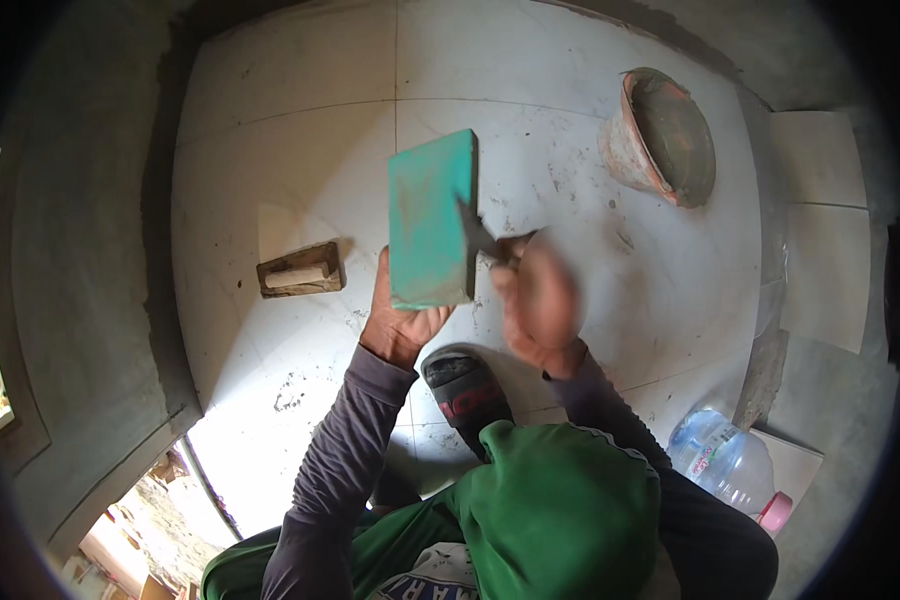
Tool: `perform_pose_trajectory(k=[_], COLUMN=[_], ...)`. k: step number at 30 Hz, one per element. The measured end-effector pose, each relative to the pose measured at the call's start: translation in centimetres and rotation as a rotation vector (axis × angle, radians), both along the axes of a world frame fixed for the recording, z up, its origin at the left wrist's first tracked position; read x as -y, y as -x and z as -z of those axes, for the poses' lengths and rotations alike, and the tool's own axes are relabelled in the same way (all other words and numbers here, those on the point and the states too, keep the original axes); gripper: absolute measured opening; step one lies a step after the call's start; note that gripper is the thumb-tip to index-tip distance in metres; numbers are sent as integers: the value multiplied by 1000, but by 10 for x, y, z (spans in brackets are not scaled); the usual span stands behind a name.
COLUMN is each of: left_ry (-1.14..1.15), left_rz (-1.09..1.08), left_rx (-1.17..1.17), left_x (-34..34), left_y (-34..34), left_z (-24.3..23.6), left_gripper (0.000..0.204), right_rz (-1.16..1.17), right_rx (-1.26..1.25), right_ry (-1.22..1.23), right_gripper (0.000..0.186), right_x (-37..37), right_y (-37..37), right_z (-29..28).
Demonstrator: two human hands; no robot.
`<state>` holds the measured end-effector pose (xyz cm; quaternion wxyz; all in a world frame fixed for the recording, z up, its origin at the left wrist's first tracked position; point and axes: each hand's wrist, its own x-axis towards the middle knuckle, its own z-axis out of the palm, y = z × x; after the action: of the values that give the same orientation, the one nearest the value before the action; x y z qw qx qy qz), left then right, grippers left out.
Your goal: The person applies mortar to the corner where a tiled floor meets the wall using a trowel and a grout float. They scoop mortar from a bucket, spread it onto the float, and press it into the joints while smoothing the material and wiping off excess.
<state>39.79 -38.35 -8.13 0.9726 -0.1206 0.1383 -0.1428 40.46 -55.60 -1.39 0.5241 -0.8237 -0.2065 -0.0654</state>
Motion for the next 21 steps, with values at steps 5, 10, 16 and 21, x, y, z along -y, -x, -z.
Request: perform_pose_trajectory(k=[5,10,16,21], left_ry=[-316,-266,-612,-900], left_rz=[172,171,103,-237], left_rx=[-91,132,85,296], left_x=[22,29,17,39], left_y=[12,1,0,-30], left_z=[-13,-33,-14,20], left_gripper=[31,30,36,17], right_rz=[210,360,457,197], right_rx=[-59,-165,-555,-799], right_ry=[-186,-429,-984,-772], right_gripper=[11,20,22,40], right_x=[22,85,193,187], right_y=[-45,-92,-118,-45], right_z=[46,44,111,146])
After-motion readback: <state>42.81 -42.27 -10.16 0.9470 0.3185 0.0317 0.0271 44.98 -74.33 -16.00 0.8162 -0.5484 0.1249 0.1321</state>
